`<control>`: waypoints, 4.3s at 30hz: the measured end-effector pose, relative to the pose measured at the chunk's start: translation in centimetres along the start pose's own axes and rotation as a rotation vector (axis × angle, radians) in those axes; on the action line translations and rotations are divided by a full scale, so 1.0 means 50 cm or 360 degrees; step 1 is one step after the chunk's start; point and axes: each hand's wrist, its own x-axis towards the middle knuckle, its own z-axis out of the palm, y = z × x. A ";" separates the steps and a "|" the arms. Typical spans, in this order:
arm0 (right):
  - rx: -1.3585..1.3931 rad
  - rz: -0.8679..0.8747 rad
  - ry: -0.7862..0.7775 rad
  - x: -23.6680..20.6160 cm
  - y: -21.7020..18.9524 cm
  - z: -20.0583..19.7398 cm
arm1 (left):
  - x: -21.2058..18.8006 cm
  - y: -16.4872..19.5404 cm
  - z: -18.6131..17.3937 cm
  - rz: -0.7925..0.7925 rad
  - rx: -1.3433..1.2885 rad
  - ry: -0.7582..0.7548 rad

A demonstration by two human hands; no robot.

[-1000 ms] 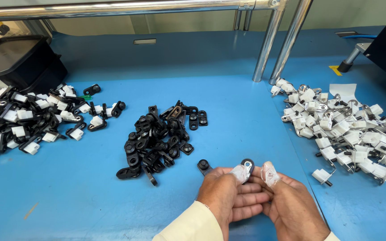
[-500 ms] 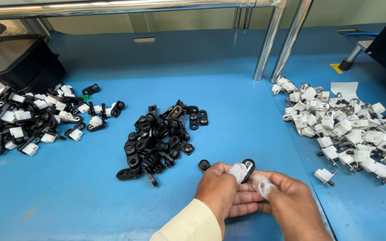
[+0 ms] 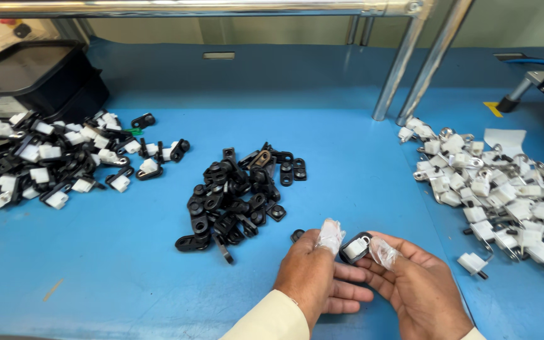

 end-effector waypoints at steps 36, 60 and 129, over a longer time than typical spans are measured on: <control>-0.0896 -0.0496 -0.0145 -0.015 0.043 0.071 | 0.085 0.098 -0.691 0.1188 0.1962 0.2058; -0.1600 -0.0997 0.0210 0.006 -0.039 -0.143 | 0.040 -0.004 -0.025 0.0313 0.0523 0.0128; -0.1529 -0.0991 -0.0282 0.005 0.000 -0.044 | 0.017 0.027 0.034 0.0674 0.1755 0.0362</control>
